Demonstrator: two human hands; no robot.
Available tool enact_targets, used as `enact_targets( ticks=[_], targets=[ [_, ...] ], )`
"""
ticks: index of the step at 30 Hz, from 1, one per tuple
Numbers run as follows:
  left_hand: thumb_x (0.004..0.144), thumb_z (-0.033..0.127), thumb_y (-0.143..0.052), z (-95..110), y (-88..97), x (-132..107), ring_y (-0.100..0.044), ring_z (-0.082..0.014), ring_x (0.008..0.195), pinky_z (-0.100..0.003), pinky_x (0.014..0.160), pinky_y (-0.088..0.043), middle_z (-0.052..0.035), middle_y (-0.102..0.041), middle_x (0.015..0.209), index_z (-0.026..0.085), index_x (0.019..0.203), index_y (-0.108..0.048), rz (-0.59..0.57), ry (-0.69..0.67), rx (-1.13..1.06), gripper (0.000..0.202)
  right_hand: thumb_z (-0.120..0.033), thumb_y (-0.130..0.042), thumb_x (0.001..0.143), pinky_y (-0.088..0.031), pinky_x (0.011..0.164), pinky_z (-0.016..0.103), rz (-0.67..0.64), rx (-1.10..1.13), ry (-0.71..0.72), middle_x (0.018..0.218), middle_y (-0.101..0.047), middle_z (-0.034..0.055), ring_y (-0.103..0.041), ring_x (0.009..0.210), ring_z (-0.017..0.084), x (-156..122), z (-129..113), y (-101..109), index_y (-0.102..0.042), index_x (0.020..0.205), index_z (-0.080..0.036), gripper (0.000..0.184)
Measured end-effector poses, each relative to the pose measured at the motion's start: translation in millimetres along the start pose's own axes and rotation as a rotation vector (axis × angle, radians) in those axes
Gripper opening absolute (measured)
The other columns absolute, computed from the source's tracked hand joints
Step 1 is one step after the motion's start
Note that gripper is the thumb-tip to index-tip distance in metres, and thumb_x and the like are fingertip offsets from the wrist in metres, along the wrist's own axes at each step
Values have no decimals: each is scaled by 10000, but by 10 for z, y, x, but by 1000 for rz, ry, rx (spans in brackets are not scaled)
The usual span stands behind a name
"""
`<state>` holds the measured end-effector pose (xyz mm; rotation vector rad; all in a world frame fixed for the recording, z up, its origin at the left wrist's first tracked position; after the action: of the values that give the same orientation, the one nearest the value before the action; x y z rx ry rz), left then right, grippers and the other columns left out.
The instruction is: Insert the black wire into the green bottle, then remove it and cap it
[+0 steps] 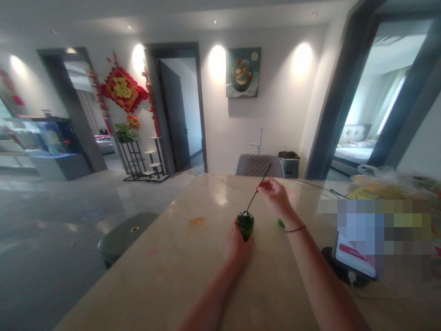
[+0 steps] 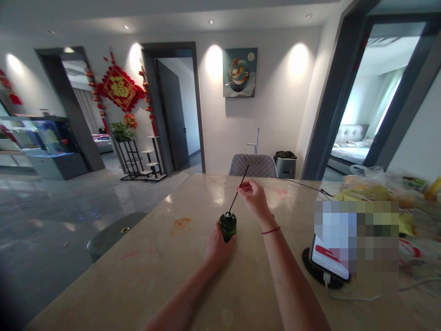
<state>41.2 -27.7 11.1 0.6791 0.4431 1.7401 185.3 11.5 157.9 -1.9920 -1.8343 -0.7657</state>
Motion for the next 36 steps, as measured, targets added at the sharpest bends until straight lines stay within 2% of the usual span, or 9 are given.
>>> enact_targets(
  ticks=[3, 7, 13, 19, 23, 26, 29, 33, 36],
  targets=[
    [670, 251, -585, -6, 5, -2, -485, -255, 1111, -341, 942, -357, -120, -536, 1193, 164, 1284, -316, 16, -21, -8, 676, -275, -559, 662, -494, 662, 287, -60, -36, -41, 708, -633, 45, -605, 680, 152, -14, 119, -92, -527, 709, -177, 113],
    [665, 248, -587, -4, 9, -11, -490, -255, 1105, -332, 937, -360, -128, -537, 1187, 138, 1283, -314, 3, -45, 2, 684, -262, -564, 655, -504, 658, 295, -124, -71, -110, 704, -632, 49, -615, 666, 156, -32, 312, -204, -525, 700, -170, 110],
    [670, 225, -581, 21, 29, -25, -491, -252, 1108, -328, 935, -357, -125, -539, 1191, 155, 1275, -323, 9, -38, -13, 661, -218, -584, 636, -517, 624, 295, -251, -29, -251, 664, -626, 28, -629, 616, 155, -97, 576, -345, -517, 685, -163, 99],
    [666, 230, -595, -1, 12, -10, -479, -247, 1128, -321, 942, -350, -119, -538, 1185, 158, 1283, -314, -3, -10, -17, 681, -153, -585, 659, -522, 612, 261, -376, -28, -396, 688, -644, 32, -632, 641, 139, -194, 657, -340, -522, 740, -149, 102],
    [662, 231, -593, -1, 12, -6, -499, -250, 1096, -329, 918, -370, -116, -552, 1164, 164, 1282, -315, 6, -34, -19, 683, -219, -612, 673, -506, 695, 274, -550, -74, -371, 792, -667, 46, -632, 764, 151, -251, 617, -324, -554, 847, -152, 196],
    [656, 239, -599, 14, 30, -7, -535, -247, 1030, -330, 873, -401, -115, -575, 1127, 165, 1273, -333, 23, -50, -26, 676, -255, -684, 602, -482, 783, 296, -655, -74, -341, 910, -660, 63, -616, 864, 172, -306, 639, -371, -577, 887, -146, 323],
    [667, 251, -594, 37, 42, -2, -556, -236, 991, -317, 834, -420, -105, -607, 1073, 171, 1254, -364, 14, -69, -47, 636, -269, -715, 559, -473, 796, 309, -758, -94, -336, 931, -658, 58, -609, 878, 183, -376, 716, -476, -582, 922, -138, 408],
    [664, 256, -593, 56, 54, 14, -564, -234, 967, -310, 805, -422, -96, -626, 1023, 161, 1184, -433, -1, -98, -31, 552, -318, -726, 550, -456, 820, 335, -796, -197, -278, 940, -655, 54, -602, 882, 196, -400, 782, -536, -588, 937, -139, 448],
    [633, 283, -624, 58, 58, 23, -557, -242, 965, -313, 807, -412, -98, -624, 1008, 149, 1097, -487, -3, -100, 21, 503, -288, -736, 530, -439, 866, 341, -794, -154, -304, 1018, -637, 75, -590, 948, 208, -398, 799, -486, -565, 1009, -140, 529]
  ],
)
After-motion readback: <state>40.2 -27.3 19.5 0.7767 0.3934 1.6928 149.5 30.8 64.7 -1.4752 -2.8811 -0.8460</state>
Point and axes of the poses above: each hand's wrist, its own x-axis towards the middle knuckle, its own y-axis out of the back of the hand, z = x × y, the point moved 6 cm from there along x, towards the middle knuckle
